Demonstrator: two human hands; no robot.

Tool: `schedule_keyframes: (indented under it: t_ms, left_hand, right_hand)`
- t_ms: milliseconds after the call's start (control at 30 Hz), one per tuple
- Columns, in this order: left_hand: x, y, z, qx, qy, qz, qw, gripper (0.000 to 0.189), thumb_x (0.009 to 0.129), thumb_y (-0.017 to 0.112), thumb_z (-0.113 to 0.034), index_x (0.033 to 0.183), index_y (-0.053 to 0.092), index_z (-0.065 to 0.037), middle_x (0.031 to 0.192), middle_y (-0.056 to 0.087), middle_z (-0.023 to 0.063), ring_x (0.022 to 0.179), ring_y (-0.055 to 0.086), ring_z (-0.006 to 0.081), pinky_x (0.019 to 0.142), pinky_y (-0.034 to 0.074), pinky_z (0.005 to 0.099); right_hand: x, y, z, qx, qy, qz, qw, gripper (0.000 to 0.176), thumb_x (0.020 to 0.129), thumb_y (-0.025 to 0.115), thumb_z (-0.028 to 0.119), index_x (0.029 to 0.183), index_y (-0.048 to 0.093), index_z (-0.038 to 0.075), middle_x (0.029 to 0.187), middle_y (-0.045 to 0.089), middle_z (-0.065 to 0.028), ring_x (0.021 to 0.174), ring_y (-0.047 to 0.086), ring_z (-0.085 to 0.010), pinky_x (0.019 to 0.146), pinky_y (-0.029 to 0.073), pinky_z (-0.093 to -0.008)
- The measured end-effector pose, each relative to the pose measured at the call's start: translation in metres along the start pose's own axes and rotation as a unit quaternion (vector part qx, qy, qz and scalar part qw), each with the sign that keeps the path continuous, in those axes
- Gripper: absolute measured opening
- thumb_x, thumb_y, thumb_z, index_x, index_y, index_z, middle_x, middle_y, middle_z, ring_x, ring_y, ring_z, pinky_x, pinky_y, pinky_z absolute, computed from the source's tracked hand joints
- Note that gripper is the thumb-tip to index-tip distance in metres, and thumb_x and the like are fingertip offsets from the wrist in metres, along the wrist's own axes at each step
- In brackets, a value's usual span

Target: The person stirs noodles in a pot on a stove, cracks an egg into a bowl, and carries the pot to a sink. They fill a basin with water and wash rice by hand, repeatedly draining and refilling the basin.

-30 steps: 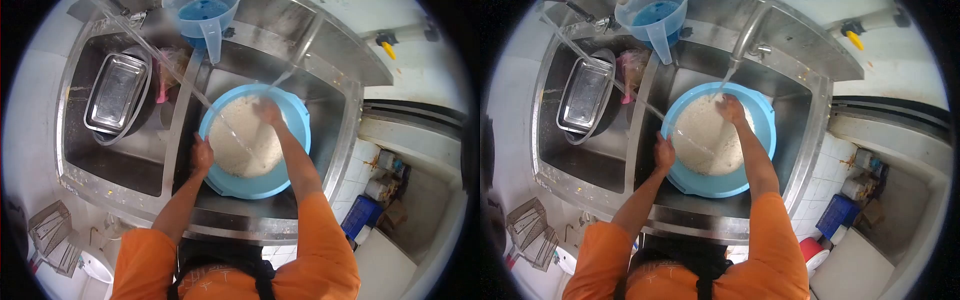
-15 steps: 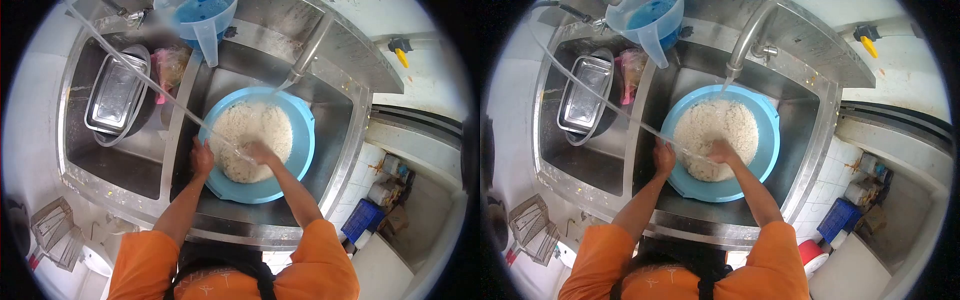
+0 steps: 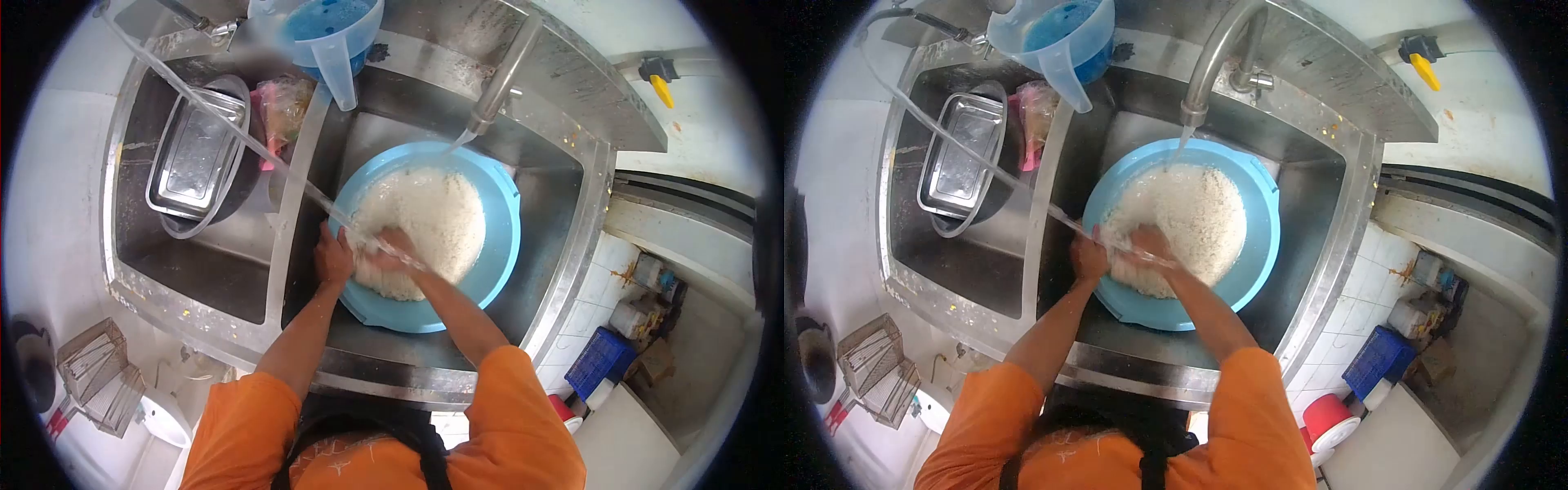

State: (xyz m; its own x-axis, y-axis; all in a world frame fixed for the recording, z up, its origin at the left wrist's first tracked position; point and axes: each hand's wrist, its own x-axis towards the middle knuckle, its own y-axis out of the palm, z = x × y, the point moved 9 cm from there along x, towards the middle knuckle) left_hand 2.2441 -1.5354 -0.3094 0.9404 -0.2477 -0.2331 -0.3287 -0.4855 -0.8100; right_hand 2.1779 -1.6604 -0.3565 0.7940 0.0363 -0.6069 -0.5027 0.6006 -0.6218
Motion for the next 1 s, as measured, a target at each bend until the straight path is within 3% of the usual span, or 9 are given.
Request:
schedule_keyframes:
  t_ms: [133,233,333,467,533,733,800,867,1000]
  left_hand:
    - [0.001,0.005,0.005,0.019,0.013,-0.011,1.000,0.040,0.095,0.048,-0.024,0.122,0.039,0.003,0.100,0.060,0.0307,0.086,0.059,0.0488,0.073,0.047,0.0537]
    - [0.003,0.008,0.007,0.021,0.020,0.013,0.999,0.038,0.094,0.048,-0.024,0.118,0.040,0.004,0.097,0.061,0.0306,0.085,0.059,0.0489,0.072,0.047,0.0538]
    - [0.003,0.004,0.001,0.017,0.005,0.020,1.000,0.035,0.094,0.049,-0.024,0.115,0.040,0.002,0.095,0.061,0.0303,0.083,0.059,0.0490,0.070,0.047,0.0544]
    - [0.000,-0.004,-0.003,0.013,0.016,-0.012,1.000,0.032,0.094,0.049,-0.022,0.115,0.041,0.000,0.093,0.061,0.0301,0.082,0.059,0.0491,0.068,0.047,0.0552]
    - [0.002,-0.003,-0.007,0.007,-0.010,0.011,1.000,0.032,0.094,0.049,-0.022,0.116,0.041,0.000,0.093,0.061,0.0299,0.082,0.059,0.0491,0.068,0.047,0.0553]
    - [0.000,0.002,-0.001,0.023,0.018,-0.014,0.999,0.036,0.093,0.051,-0.022,0.117,0.041,0.002,0.092,0.062,0.0289,0.082,0.059,0.0483,0.069,0.047,0.0554]
    - [0.000,-0.006,-0.006,0.013,0.019,-0.033,0.999,0.036,0.092,0.052,-0.021,0.117,0.041,0.003,0.093,0.062,0.0288,0.082,0.060,0.0476,0.069,0.048,0.0542]
    - [0.001,-0.002,-0.001,0.036,-0.007,-0.014,0.999,0.037,0.090,0.053,-0.019,0.117,0.041,0.004,0.093,0.062,0.0286,0.082,0.060,0.0469,0.069,0.048,0.0530]
    - [0.001,-0.001,0.000,0.046,-0.037,-0.001,0.998,0.036,0.089,0.054,-0.019,0.116,0.044,0.004,0.093,0.062,0.0281,0.081,0.061,0.0461,0.070,0.049,0.0517]
  right_hand:
    - [-0.092,-0.002,-0.042,0.089,-0.091,-0.180,0.975,0.064,0.062,0.079,0.041,0.119,0.060,0.019,0.132,0.050,-0.0104,0.126,0.042,-0.0319,0.104,0.034,-0.0447]
    - [-0.071,-0.022,-0.114,-0.125,0.088,-0.044,0.987,0.111,0.048,0.083,0.056,0.141,0.036,0.018,0.150,0.024,-0.0101,0.135,0.028,-0.0314,0.110,0.025,-0.0495]
    - [0.002,-0.032,-0.150,-0.177,0.072,-0.178,0.965,0.075,0.062,0.072,0.021,0.131,0.045,0.006,0.133,0.041,-0.0148,0.121,0.042,-0.0347,0.097,0.041,-0.0445]
    - [0.035,-0.037,-0.108,-0.025,0.028,-0.295,0.955,0.054,0.066,0.069,0.020,0.116,0.055,0.004,0.111,0.058,-0.0203,0.106,0.054,-0.0351,0.091,0.045,-0.0414]
    - [0.028,-0.018,-0.089,0.067,0.073,-0.109,0.989,0.057,0.065,0.072,0.026,0.115,0.057,0.004,0.117,0.057,-0.0216,0.110,0.054,-0.0341,0.095,0.043,-0.0421]
    - [-0.024,-0.014,-0.063,0.000,-0.168,0.097,0.981,0.061,0.060,0.078,0.022,0.118,0.062,0.016,0.117,0.060,-0.0147,0.115,0.052,-0.0332,0.102,0.038,-0.0422]
    - [0.009,-0.060,-0.115,0.209,-0.068,-0.036,0.975,0.049,0.066,0.076,0.027,0.113,0.065,0.015,0.118,0.061,-0.0130,0.111,0.055,-0.0330,0.100,0.040,-0.0410]
    - [0.027,-0.117,-0.122,-0.012,0.031,-0.180,0.983,0.051,0.074,0.064,0.038,0.114,0.061,0.006,0.116,0.061,-0.0184,0.109,0.057,-0.0334,0.096,0.045,-0.0391]
    - [0.089,-0.045,-0.131,-0.087,0.131,-0.063,0.986,0.056,0.076,0.062,0.053,0.108,0.064,0.008,0.114,0.061,-0.0173,0.107,0.057,-0.0313,0.092,0.045,-0.0425]
